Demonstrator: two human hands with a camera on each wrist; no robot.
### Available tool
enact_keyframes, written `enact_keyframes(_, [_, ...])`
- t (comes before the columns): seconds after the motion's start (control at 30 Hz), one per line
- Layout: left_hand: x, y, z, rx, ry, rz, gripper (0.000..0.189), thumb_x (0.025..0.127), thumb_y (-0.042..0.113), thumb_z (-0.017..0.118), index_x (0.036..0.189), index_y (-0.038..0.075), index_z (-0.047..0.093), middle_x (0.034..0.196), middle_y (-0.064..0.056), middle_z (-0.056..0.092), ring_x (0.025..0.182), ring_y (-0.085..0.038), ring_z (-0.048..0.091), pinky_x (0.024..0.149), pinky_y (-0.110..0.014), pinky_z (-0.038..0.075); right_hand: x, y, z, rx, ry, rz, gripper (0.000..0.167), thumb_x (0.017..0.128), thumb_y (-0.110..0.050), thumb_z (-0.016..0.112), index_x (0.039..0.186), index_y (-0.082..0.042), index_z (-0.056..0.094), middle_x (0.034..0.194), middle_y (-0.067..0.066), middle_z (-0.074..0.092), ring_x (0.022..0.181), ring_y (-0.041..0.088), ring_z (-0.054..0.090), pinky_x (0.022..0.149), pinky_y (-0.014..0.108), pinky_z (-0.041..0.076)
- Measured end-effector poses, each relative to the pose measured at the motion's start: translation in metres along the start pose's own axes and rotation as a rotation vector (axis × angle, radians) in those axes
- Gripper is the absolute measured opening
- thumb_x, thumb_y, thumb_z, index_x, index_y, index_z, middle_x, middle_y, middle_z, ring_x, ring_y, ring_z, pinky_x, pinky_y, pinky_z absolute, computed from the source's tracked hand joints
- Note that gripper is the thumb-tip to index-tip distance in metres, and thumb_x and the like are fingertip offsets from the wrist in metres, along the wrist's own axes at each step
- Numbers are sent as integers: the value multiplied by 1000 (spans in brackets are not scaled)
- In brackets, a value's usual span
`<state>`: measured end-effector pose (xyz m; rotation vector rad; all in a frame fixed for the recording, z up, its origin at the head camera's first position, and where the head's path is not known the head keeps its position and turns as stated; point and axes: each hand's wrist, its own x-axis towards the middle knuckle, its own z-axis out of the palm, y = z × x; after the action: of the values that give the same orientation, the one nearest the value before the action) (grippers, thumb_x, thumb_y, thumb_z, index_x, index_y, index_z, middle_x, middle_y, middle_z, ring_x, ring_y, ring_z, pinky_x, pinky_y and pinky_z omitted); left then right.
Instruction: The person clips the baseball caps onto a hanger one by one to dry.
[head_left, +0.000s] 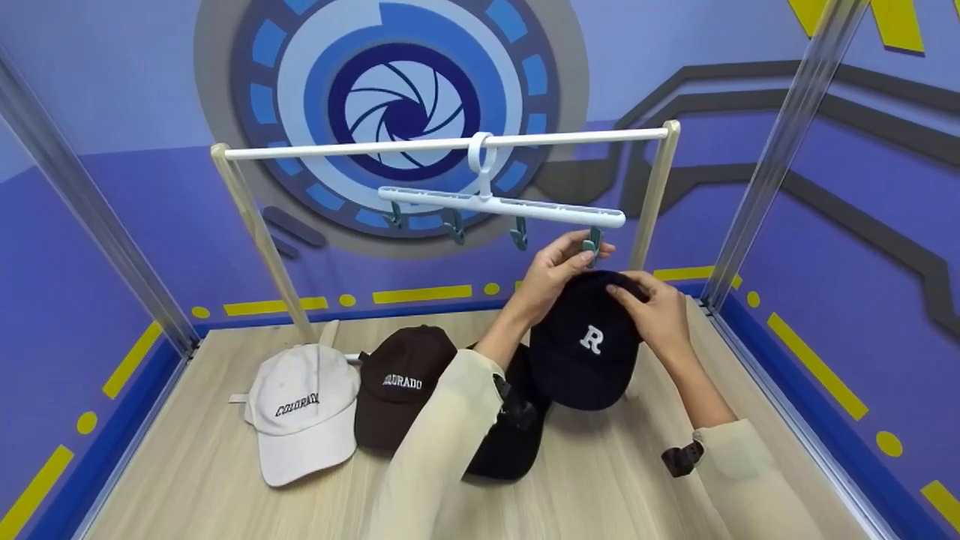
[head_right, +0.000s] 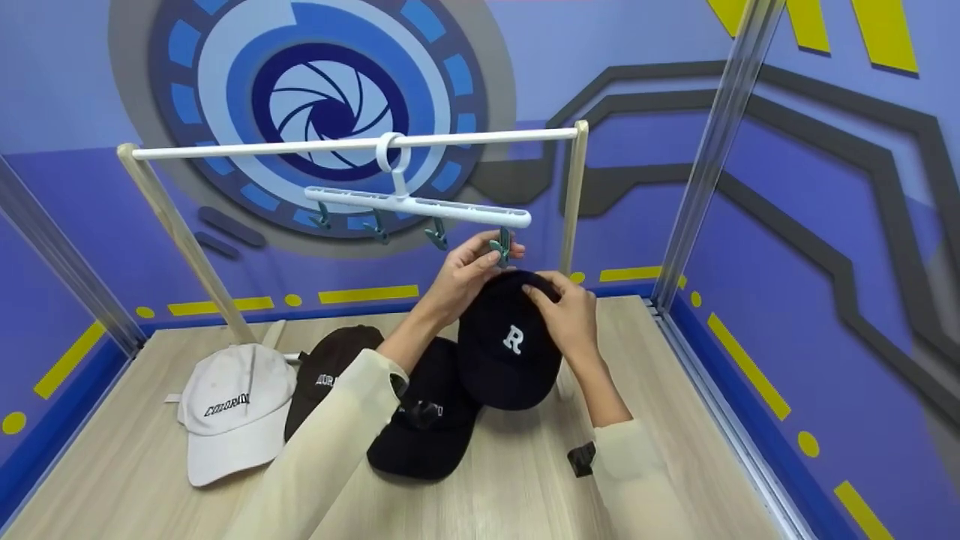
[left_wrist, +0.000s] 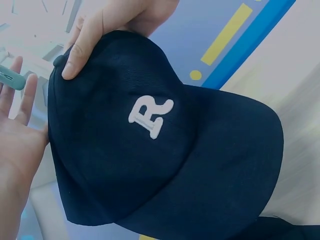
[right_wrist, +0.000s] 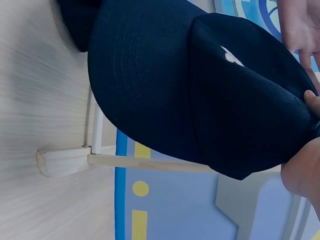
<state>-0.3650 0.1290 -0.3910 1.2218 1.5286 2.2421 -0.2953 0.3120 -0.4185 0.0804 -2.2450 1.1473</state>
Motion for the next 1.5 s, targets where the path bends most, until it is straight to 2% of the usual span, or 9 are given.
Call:
enact_keyframes(0.1, [1,0,1,-7,5,1,39,106,8,51,142,-4,49,126,-12,68,126,-39,57,103,-42,48,0,0,0,-6,11,-6,27,91,-32,79,107,-11,78,97,6,77,83,14,68,66,13,47])
enact_keyframes(0.23, [1,1,1,-1,9,-1,38,106,10,50,142,-2,48,127,-13,67,119,-24,63,103,-46,48,-1,1,0,15,8,1,26,90,-32,80,107,-12,78,96,5,77,81,10,68,66,14,48])
enact_keyframes(0.3, [1,2,2,16,10,-2,37,107,12,49,142,-1,49,128,-13,67,118,-22,63,104,-49,47,-1,2,0,28,5,7,26,90,-33,80,107,-13,78,95,4,77,79,6,67,66,14,49])
enact_keyframes(0.37, [0,2,2,31,14,-4,36,108,13,48,141,-1,50,128,-12,67,119,-23,63,105,-51,45,-1,2,0,42,3,8,26,90,-33,80,106,-13,78,94,4,77,78,4,67,66,14,50])
enact_keyframes(0.6, [4,3,8,42,59,13,32,107,9,49,137,-1,56,126,-13,69,122,-39,60,105,-42,48,-1,3,2,47,6,-15,25,90,-30,80,107,-12,78,94,5,78,76,1,66,65,13,50])
enact_keyframes(0.77, [5,1,12,37,112,32,27,106,6,51,129,-5,58,120,-16,71,114,-35,65,103,-38,49,-3,2,3,47,3,-55,23,90,-27,80,108,-13,79,97,3,78,80,-3,66,68,12,50])
enact_keyframes(1.07, [4,-4,14,-59,215,48,21,103,2,54,119,-8,63,105,-9,75,101,-18,72,101,-39,51,-3,1,4,75,11,-132,21,88,-19,82,107,-14,80,102,1,78,90,-3,67,76,12,49])
enact_keyframes(1.23, [5,-4,16,-103,249,24,21,103,3,54,120,-7,63,106,-9,75,100,-17,72,100,-38,52,-3,1,5,75,16,-159,21,87,-18,82,107,-16,81,102,0,78,90,-1,67,76,12,49])
enact_keyframes(1.5, [4,-5,20,-161,268,-29,19,104,4,54,117,-6,63,112,-18,74,102,-19,72,101,-40,52,-3,-1,4,67,36,-172,18,87,-13,82,105,-11,81,100,1,78,89,-3,66,76,11,48])
